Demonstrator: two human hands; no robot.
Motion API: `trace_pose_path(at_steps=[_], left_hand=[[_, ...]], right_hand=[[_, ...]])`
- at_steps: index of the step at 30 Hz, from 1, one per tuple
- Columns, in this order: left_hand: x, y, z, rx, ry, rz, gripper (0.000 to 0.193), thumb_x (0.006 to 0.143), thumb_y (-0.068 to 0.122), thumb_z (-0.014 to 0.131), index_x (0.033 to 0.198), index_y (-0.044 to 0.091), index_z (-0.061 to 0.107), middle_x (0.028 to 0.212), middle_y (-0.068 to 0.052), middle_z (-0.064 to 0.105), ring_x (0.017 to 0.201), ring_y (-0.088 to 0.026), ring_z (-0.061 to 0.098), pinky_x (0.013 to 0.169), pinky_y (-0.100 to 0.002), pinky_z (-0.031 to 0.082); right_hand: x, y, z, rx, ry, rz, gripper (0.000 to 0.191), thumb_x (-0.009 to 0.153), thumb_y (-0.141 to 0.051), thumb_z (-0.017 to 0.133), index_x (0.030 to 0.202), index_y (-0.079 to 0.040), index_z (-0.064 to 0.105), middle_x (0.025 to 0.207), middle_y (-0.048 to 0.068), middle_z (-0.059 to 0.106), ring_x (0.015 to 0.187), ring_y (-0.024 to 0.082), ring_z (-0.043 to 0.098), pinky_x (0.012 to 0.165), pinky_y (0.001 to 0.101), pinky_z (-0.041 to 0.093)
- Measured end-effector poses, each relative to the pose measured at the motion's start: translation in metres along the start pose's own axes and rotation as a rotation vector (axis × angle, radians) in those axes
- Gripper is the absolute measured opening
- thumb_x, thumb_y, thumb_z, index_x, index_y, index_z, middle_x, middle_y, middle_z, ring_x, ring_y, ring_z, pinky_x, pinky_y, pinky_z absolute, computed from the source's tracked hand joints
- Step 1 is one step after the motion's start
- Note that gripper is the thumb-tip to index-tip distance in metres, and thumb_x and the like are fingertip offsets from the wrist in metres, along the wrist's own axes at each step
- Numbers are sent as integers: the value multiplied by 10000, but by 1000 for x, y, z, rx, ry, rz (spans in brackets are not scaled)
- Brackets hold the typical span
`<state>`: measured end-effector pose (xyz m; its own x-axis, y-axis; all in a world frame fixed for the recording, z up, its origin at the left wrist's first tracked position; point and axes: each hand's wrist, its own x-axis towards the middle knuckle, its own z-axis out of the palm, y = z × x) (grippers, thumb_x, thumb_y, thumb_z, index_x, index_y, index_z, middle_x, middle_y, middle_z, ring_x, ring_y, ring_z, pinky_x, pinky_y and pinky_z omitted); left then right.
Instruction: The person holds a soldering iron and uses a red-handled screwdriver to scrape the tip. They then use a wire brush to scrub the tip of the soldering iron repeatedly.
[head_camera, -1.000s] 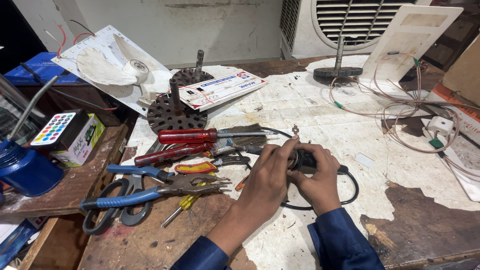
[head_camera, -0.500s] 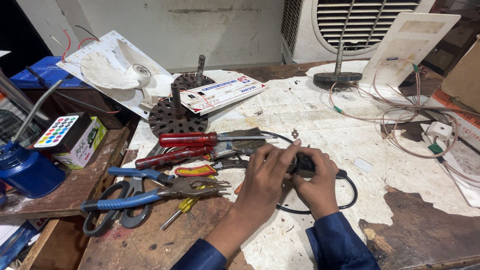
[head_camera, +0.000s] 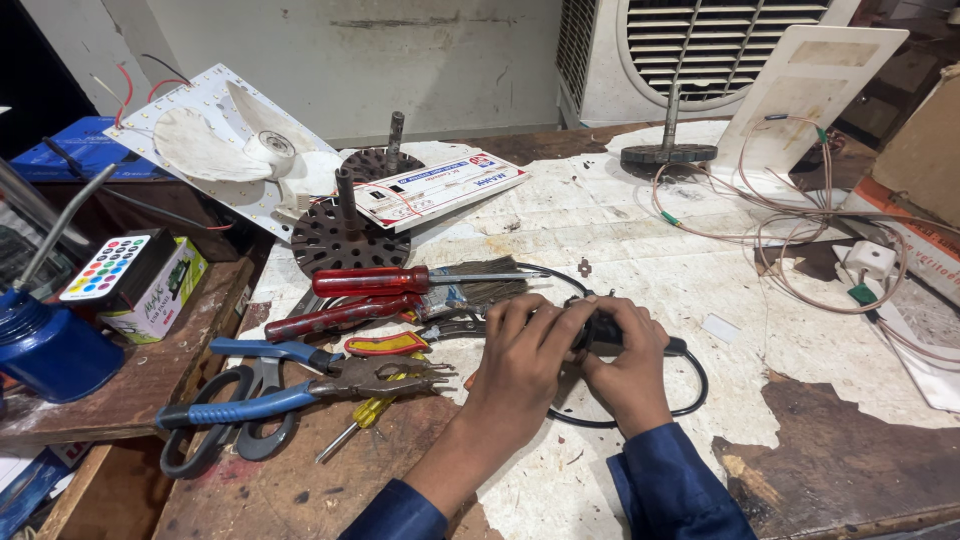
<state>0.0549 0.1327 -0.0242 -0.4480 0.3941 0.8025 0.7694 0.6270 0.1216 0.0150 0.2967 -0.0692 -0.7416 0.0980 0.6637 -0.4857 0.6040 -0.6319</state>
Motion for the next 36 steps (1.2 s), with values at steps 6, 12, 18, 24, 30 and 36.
trace_pose_path(at_steps=[6,12,18,24,30,36], left_hand=[[-2,1,1,-105,21,-23,734,799,-28,778,1459,56,468,1127,-123,651,1163,-308,543,1034,-492,376],[-1,2,-1,-157,12,-51,701,799,-130,653,1450,48,467,1103,-129,643,1137,-326,549,1031,-494,362],[2,2,-5,-172,-10,-32,728,806,-79,701,1476,79,463,1082,-97,643,1142,-278,586,1086,-497,346],[2,-3,-7,10,-73,23,829,741,41,816,1483,65,447,1118,-99,643,1138,-277,587,1059,-559,304],[0,-5,-3,34,-80,37,809,771,90,819,1481,48,434,1133,-100,646,1135,-272,596,1073,-553,309],[-2,-5,-3,-21,-87,73,800,857,124,803,1537,38,392,1201,-101,634,1149,-257,581,1044,-491,329]], right_hand=[[-1,-2,-2,18,-25,31,578,562,-62,880,1098,-134,676,947,34,703,928,234,660,911,393,423],[0,-2,-2,39,-25,60,598,542,-77,889,1098,-142,681,939,34,696,920,230,662,898,386,444],[-2,7,1,-33,17,-6,562,567,-52,835,1100,-135,679,953,30,705,939,240,660,912,400,427],[-2,8,2,-46,33,4,577,538,-98,880,1075,-136,672,925,38,690,924,249,635,912,417,386],[-2,6,1,-67,-6,2,557,562,-27,804,1088,-149,666,949,3,708,957,227,632,952,412,348],[-1,2,-2,-54,-14,-18,554,587,2,743,1110,-163,664,1000,-3,715,1005,221,632,971,410,341]])
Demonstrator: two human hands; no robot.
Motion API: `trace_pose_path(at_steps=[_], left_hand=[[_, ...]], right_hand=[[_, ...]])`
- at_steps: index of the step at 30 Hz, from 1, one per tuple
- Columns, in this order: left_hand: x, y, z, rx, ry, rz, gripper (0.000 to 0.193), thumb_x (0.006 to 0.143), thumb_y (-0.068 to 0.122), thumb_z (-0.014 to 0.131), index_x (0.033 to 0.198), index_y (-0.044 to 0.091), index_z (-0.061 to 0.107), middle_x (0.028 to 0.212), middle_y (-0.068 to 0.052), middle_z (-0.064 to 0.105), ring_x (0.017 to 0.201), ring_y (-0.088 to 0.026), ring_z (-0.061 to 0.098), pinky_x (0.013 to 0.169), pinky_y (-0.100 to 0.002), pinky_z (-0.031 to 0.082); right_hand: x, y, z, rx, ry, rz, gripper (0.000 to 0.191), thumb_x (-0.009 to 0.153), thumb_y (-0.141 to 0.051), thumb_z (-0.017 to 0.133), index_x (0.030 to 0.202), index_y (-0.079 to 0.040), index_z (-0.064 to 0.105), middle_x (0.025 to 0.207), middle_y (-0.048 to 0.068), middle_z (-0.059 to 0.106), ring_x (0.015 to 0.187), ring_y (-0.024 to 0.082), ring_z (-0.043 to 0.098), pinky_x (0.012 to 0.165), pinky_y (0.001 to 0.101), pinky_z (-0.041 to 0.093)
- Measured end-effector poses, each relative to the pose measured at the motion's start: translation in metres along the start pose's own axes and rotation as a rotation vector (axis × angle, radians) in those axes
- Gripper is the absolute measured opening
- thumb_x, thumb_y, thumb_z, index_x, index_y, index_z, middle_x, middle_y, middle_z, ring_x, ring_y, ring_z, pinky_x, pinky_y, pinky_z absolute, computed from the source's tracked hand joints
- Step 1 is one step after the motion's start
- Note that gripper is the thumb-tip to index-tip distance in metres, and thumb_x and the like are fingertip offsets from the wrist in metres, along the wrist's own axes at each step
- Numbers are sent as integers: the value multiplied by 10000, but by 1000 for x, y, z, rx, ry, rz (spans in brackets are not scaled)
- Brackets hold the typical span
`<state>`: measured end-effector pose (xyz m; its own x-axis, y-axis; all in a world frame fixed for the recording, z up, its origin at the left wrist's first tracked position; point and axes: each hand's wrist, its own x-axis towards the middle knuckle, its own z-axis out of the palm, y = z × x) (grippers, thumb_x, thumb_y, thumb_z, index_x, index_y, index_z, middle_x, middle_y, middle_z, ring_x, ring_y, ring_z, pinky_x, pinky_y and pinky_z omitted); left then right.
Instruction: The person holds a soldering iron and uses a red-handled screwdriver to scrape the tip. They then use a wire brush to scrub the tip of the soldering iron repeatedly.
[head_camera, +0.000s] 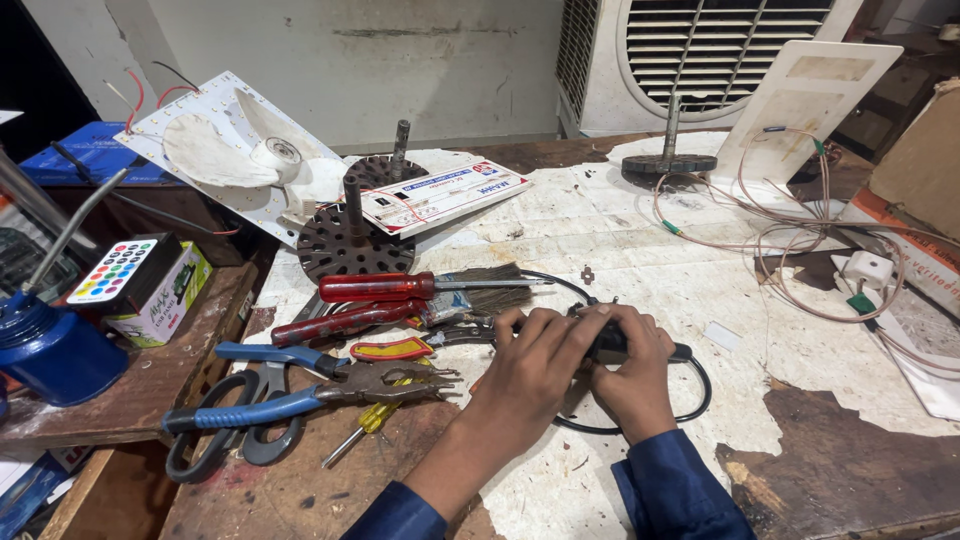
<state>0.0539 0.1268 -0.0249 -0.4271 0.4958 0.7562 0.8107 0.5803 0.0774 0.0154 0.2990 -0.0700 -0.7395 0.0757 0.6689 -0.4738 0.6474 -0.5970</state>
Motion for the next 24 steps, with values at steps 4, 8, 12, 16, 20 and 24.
trace_pose_path(at_steps=[4,8,12,16,20,24], left_hand=[[0,1,-1,40,-7,39,819,843,123,803,1543,53,383,1256,-99,610,1201,-255,561,1066,-486,324],[3,-1,1,31,17,56,843,807,141,828,1532,72,402,1278,-112,591,1220,-277,544,1064,-516,302],[11,-17,-8,210,204,5,720,911,66,758,1531,81,393,1305,-92,582,1301,-269,535,1098,-534,284],[7,-57,-50,529,414,-506,556,995,232,602,1437,-21,379,1358,-295,473,1329,-490,425,1102,-665,241],[-8,-98,-91,217,377,-1194,710,950,392,621,1439,-47,353,1386,-348,354,1259,-504,408,1049,-667,270],[-20,-125,-92,184,201,-1380,740,961,448,645,1396,-83,368,1283,-375,494,1195,-522,517,1088,-678,217]], right_hand=[[0,-4,-4,24,-18,-9,516,599,-73,828,1083,-180,680,998,1,718,1000,215,628,987,412,329],[-2,-4,-4,-17,28,33,544,607,-62,805,1120,-189,680,1041,1,710,1037,218,602,1011,407,317],[-4,-3,-5,-35,101,96,604,600,-107,864,1160,-212,663,1045,-11,678,1046,219,566,1014,400,314],[-5,-9,-5,-65,121,85,643,566,-93,906,1146,-203,652,1015,-3,627,1025,224,525,1033,419,274],[-4,-18,-8,44,134,76,710,581,-99,862,1246,-201,636,1045,-6,589,1033,218,495,1017,397,265],[-5,-22,-12,-17,81,43,614,593,-92,853,1174,-214,696,1029,-19,617,1016,220,503,1020,393,267]])
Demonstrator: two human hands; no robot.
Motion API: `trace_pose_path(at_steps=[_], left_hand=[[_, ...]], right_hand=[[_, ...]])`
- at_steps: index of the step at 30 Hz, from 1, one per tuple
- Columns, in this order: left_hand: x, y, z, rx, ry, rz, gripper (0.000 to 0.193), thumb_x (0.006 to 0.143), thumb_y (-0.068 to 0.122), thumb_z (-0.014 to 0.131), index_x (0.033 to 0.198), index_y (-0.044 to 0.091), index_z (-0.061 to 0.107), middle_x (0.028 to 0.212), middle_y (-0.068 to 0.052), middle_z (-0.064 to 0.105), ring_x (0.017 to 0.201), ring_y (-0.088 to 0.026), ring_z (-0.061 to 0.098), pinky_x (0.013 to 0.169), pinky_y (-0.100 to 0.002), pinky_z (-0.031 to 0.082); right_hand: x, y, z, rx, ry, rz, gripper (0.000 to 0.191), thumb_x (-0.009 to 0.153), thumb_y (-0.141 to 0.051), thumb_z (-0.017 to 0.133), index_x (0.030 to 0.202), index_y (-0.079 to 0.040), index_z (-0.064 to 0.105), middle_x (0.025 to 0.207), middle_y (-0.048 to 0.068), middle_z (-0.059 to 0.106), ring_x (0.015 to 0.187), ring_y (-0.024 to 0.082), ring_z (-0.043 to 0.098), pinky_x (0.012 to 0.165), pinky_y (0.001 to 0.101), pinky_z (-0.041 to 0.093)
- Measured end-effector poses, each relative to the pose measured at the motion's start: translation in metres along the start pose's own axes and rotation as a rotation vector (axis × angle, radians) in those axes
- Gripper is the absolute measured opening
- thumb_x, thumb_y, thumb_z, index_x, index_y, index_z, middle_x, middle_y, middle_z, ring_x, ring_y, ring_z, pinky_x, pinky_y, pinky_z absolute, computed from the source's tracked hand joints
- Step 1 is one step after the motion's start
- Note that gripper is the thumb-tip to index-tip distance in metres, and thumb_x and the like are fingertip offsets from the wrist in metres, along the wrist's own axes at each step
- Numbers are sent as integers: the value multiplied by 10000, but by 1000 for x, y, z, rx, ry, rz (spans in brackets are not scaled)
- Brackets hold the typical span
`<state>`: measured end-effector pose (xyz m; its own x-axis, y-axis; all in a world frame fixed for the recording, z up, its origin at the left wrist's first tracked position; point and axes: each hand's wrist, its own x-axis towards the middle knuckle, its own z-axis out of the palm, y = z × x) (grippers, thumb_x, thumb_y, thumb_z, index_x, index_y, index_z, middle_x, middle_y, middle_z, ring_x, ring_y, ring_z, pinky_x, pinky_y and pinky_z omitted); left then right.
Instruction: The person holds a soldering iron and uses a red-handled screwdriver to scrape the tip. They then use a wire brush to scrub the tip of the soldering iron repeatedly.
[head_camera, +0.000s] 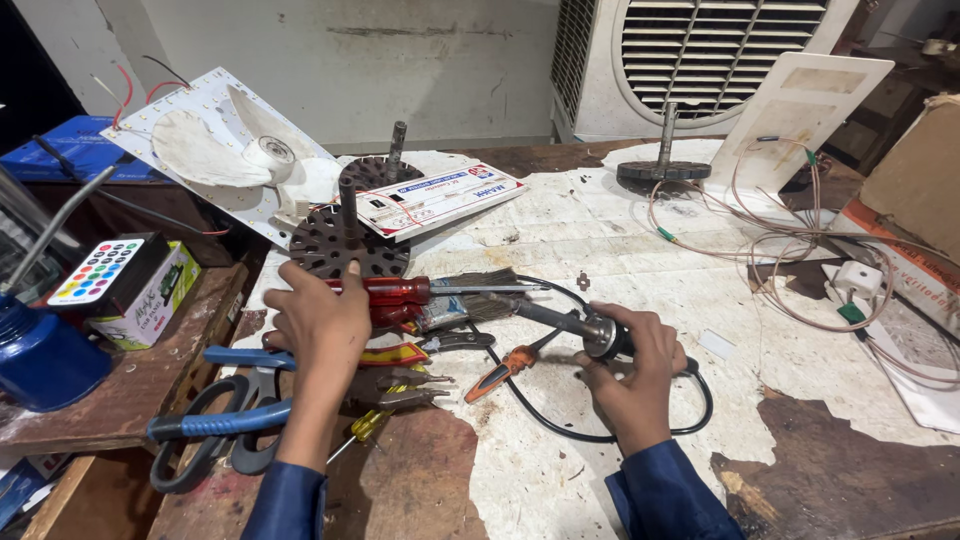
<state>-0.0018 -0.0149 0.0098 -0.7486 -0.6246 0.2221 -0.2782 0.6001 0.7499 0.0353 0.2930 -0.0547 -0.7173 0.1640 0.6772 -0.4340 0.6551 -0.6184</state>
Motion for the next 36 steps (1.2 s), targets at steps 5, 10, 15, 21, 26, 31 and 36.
trace_pose_path(at_steps=[5,10,15,21,26,31,36], left_hand=[[13,-6,12,143,-70,1,609,972,483,625,1279,-29,502,1127,-295,677,1180,-501,572,1104,-674,199],[5,2,8,-311,46,-15,457,885,315,715,1183,16,543,1064,-204,733,1062,-369,672,1083,-512,381],[-6,16,2,-619,120,107,382,968,180,617,1253,-1,440,1149,-200,591,958,-282,666,808,-424,544],[-14,22,3,-483,300,418,258,1072,115,552,1265,-8,434,1185,-180,527,961,-270,650,754,-416,572],[-16,28,-15,-829,169,193,299,1071,157,447,1323,6,392,1214,-149,518,900,-172,675,620,-284,657],[-27,36,-28,-788,138,260,303,1080,159,443,1340,10,397,1195,-142,516,888,-172,678,648,-292,674],[-29,39,-33,-919,61,245,288,1079,174,463,1318,20,416,1138,-116,584,870,-134,683,632,-282,648]], right_hand=[[3,1,3,-29,34,-63,543,595,-112,856,1104,-199,687,1019,-23,620,1027,212,525,1030,405,257],[1,5,4,-27,35,-68,530,602,-117,852,1097,-204,684,1016,-29,626,1015,210,524,1019,404,256],[1,7,4,-36,22,-42,530,601,-120,859,1095,-206,689,992,-23,609,1007,212,509,995,404,259],[1,6,4,-30,21,-54,545,598,-119,863,1106,-210,686,1002,-25,608,1007,209,512,995,405,264],[1,6,5,-34,20,-38,551,607,-111,866,1118,-208,685,1005,-21,607,1004,208,516,999,400,270],[2,5,4,-35,28,-71,544,621,-132,871,1124,-205,678,1027,-33,618,1015,203,520,1013,408,267],[1,5,5,-45,29,-42,537,626,-110,858,1123,-201,677,1018,-24,604,1000,213,507,987,406,268]])
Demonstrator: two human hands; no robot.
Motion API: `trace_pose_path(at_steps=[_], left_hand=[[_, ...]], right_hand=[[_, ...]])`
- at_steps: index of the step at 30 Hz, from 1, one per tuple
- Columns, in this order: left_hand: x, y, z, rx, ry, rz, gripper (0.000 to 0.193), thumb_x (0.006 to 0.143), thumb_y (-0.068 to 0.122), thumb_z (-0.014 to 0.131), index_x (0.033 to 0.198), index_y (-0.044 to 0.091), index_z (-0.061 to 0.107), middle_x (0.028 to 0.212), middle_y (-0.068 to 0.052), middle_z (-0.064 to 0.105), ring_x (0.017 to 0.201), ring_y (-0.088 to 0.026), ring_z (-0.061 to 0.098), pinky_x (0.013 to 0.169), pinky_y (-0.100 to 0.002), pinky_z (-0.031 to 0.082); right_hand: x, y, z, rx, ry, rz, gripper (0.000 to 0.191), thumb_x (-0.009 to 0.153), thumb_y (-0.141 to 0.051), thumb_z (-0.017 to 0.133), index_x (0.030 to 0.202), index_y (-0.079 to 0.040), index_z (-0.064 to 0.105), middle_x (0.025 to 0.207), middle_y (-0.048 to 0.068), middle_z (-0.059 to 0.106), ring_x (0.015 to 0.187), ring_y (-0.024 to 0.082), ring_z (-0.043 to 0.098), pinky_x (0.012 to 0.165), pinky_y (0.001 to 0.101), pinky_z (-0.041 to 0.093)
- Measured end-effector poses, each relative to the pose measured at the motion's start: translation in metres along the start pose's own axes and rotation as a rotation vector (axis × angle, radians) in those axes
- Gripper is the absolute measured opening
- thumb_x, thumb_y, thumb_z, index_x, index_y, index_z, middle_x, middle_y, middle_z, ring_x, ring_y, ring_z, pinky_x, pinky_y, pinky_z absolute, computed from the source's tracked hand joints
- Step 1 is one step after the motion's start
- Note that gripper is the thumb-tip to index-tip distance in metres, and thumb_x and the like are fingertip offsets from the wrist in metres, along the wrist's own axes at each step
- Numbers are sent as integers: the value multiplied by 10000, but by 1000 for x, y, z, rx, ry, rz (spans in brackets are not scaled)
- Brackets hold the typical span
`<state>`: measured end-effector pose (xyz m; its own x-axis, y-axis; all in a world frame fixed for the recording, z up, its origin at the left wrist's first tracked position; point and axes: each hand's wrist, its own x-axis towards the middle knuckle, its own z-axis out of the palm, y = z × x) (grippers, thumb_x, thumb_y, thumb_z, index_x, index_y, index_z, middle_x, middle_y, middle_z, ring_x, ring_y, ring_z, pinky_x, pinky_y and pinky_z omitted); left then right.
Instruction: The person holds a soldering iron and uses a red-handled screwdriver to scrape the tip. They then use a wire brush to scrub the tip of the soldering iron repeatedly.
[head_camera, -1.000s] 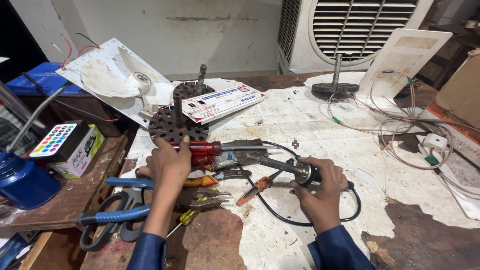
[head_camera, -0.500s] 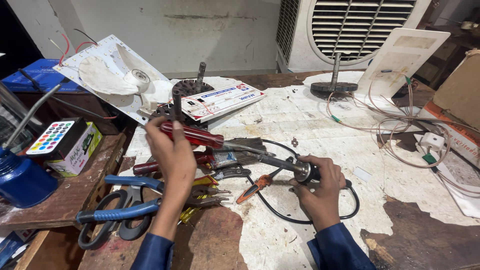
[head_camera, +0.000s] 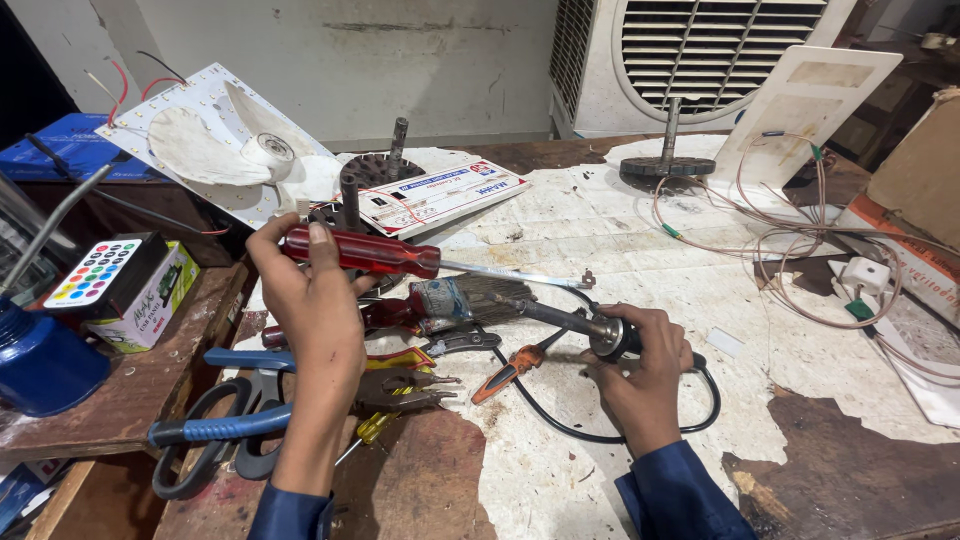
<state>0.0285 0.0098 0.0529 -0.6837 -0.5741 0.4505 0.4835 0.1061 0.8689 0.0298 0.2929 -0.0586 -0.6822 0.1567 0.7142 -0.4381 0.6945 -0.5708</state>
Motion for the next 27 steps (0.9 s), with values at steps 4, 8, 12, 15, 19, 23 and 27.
trace_pose_path(at_steps=[4,8,12,15,19,23,27], left_hand=[[-2,-1,0,170,12,87,273,1112,179,501,1337,30,460,1143,-131,607,841,-143,633,636,-302,568],[-1,-3,0,69,35,-24,299,1073,208,495,1329,61,448,1127,-84,589,846,-116,649,623,-290,597],[4,-6,-3,-76,49,-80,305,1072,224,500,1332,74,444,1104,-65,580,881,-105,630,653,-272,598],[5,-8,-3,-61,49,-97,295,1067,214,507,1321,75,453,1116,-58,581,868,-113,631,627,-269,572],[3,-10,-1,-33,56,-136,281,1063,212,513,1305,83,453,1088,-67,607,833,-113,624,602,-255,547],[3,-8,-2,-40,63,-148,264,1063,203,505,1292,82,452,1086,-74,611,835,-115,642,605,-270,557],[2,-8,-2,-38,60,-130,261,1059,194,508,1288,82,449,1104,-71,591,857,-119,655,618,-285,579]], right_hand=[[0,1,0,-1,-12,18,555,613,-93,853,1129,-197,676,1013,-20,604,1007,216,509,993,410,262],[1,2,0,20,-2,2,555,625,-101,848,1140,-194,665,1049,-29,613,1018,208,523,1016,408,258],[0,3,1,11,2,-3,553,615,-111,850,1129,-189,663,1040,-20,611,1015,217,522,1010,408,263],[0,4,1,11,-3,-7,548,606,-115,848,1118,-188,664,1035,-16,611,1011,223,523,1002,409,267],[0,5,1,9,-14,5,548,599,-115,849,1112,-194,672,1017,-17,612,1000,223,526,1002,411,270],[1,5,1,13,-10,5,554,595,-111,844,1116,-197,674,1035,-19,616,1018,223,530,1010,414,267],[1,5,1,17,-14,11,556,594,-112,852,1115,-201,679,1024,-16,614,1019,220,536,1013,416,265]])
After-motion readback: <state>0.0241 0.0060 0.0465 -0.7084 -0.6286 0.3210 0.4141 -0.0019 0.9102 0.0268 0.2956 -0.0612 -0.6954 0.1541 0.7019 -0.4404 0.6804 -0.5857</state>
